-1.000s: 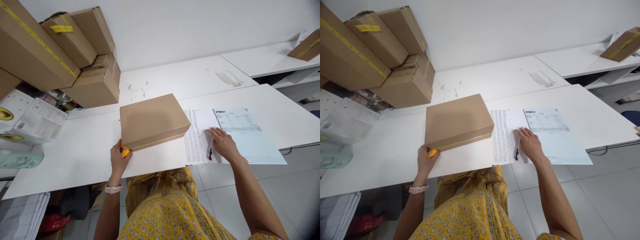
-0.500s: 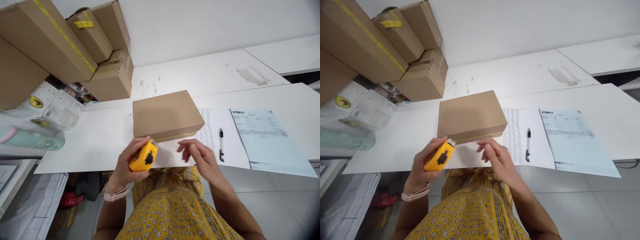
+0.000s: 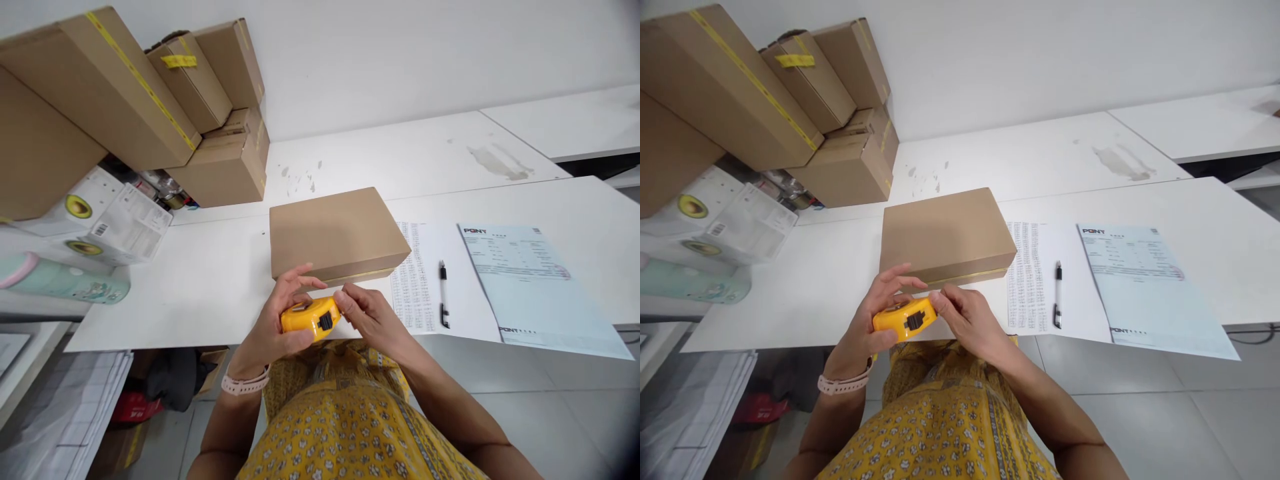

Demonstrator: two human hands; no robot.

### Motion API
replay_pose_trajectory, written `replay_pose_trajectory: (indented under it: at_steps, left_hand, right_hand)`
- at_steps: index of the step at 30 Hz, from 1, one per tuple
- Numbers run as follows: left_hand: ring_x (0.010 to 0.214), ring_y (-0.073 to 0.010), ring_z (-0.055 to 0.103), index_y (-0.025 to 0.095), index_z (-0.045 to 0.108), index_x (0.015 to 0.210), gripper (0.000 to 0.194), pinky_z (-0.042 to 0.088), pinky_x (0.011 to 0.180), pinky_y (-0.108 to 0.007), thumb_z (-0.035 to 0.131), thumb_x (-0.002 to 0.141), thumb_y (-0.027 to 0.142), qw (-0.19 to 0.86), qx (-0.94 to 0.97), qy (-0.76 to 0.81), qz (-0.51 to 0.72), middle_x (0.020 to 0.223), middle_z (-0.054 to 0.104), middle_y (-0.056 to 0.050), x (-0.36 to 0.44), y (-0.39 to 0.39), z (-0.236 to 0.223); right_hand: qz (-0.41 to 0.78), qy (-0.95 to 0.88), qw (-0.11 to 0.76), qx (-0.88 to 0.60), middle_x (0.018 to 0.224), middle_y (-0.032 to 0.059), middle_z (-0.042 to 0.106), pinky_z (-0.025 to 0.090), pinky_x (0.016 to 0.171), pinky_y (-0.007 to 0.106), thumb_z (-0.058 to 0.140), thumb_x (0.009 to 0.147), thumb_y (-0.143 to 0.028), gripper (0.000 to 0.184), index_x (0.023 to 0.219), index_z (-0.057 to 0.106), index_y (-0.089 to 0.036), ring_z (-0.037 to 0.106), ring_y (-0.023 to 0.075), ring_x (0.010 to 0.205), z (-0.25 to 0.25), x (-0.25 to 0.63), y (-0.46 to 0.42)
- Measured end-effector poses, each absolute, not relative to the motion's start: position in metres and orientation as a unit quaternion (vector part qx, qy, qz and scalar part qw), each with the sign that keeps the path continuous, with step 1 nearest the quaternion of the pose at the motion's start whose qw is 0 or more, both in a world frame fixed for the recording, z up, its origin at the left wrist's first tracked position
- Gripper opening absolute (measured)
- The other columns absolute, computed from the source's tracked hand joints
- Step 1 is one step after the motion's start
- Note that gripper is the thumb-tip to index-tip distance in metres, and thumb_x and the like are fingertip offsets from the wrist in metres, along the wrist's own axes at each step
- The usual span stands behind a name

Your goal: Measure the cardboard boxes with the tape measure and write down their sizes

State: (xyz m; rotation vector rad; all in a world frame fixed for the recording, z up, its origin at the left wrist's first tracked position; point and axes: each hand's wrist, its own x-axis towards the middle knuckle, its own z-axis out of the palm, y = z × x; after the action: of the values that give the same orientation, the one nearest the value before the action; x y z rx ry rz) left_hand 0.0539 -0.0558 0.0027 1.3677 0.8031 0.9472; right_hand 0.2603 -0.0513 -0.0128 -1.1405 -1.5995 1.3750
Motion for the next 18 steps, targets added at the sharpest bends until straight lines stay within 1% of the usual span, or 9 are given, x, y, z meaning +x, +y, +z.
replay_pose_trajectory:
  at_steps: [2, 5, 7, 9, 11, 13, 18]
  left_hand:
    - [0.092, -0.0181, 0.064, 0.031, 0.043, 0.148, 0.078, 0.055, 0.073, -0.028, 0.078, 0.081, 0.046, 0.606, 0.586, 0.349, 0.410, 0.135, 0.058, -0.010, 0.055, -0.051, 0.007]
    - [0.085, -0.0191, 0.068, 0.028, 0.044, 0.148, 0.075, 0.055, 0.063, -0.027, 0.077, 0.081, 0.041, 0.586, 0.577, 0.360, 0.441, 0.136, 0.059, -0.013, 0.044, -0.037, 0.016]
    - [0.078, -0.0191, 0.070, 0.026, 0.046, 0.145, 0.072, 0.054, 0.055, -0.026, 0.076, 0.080, 0.038, 0.559, 0.562, 0.379, 0.477, 0.132, 0.062, -0.013, 0.026, -0.024, 0.023]
    - [0.073, -0.0206, 0.072, 0.023, 0.049, 0.142, 0.069, 0.052, 0.051, -0.025, 0.074, 0.080, 0.038, 0.544, 0.542, 0.409, 0.493, 0.125, 0.067, -0.013, -0.001, -0.009, 0.030]
    - [0.072, -0.0229, 0.074, 0.019, 0.052, 0.138, 0.065, 0.051, 0.049, -0.025, 0.072, 0.080, 0.039, 0.543, 0.523, 0.446, 0.483, 0.119, 0.071, -0.014, -0.029, 0.008, 0.034]
    - [0.069, -0.0240, 0.074, 0.017, 0.054, 0.135, 0.064, 0.050, 0.047, -0.024, 0.071, 0.078, 0.040, 0.545, 0.506, 0.486, 0.458, 0.110, 0.075, -0.014, -0.053, 0.024, 0.037]
    - [0.065, -0.0248, 0.073, 0.015, 0.061, 0.129, 0.062, 0.050, 0.046, -0.025, 0.071, 0.075, 0.043, 0.537, 0.497, 0.554, 0.397, 0.093, 0.077, -0.010, -0.081, 0.052, 0.036]
  right_hand:
    - [0.561, -0.588, 0.391, -0.432, 0.055, -0.0058, 0.038, 0.023, 0.049, 0.027, 0.052, 0.095, -0.067, 0.055, 0.064, 0.042, -0.022, 0.032, 0.0093, 0.052, -0.010, 0.263, -0.043]
    - [0.582, -0.538, 0.444, -0.417, 0.050, -0.0061, 0.035, 0.020, 0.046, 0.028, 0.060, 0.088, -0.070, 0.057, 0.060, 0.044, -0.023, 0.029, 0.0094, 0.048, 0.000, 0.288, -0.015]
    - [0.552, -0.502, 0.512, -0.426, 0.048, -0.0051, 0.032, 0.021, 0.046, 0.030, 0.063, 0.087, -0.068, 0.059, 0.055, 0.039, -0.024, 0.027, 0.0100, 0.048, 0.006, 0.319, 0.011]
    - [0.538, -0.466, 0.547, -0.439, 0.050, -0.0048, 0.029, 0.021, 0.045, 0.032, 0.064, 0.087, -0.065, 0.058, 0.057, 0.035, -0.025, 0.024, 0.0108, 0.048, 0.008, 0.353, 0.039]
    - [0.550, -0.444, 0.552, -0.443, 0.052, -0.0047, 0.028, 0.021, 0.045, 0.032, 0.066, 0.088, -0.062, 0.055, 0.060, 0.035, -0.026, 0.024, 0.0110, 0.049, 0.004, 0.380, 0.062]
    - [0.570, -0.425, 0.539, -0.453, 0.054, -0.0047, 0.030, 0.021, 0.045, 0.031, 0.068, 0.088, -0.058, 0.052, 0.061, 0.038, -0.025, 0.024, 0.0101, 0.050, -0.008, 0.394, 0.079]
    - [0.568, -0.418, 0.487, -0.515, 0.057, -0.0050, 0.035, 0.019, 0.045, 0.030, 0.067, 0.087, -0.061, 0.054, 0.060, 0.039, -0.023, 0.024, 0.0082, 0.049, -0.040, 0.382, 0.098]
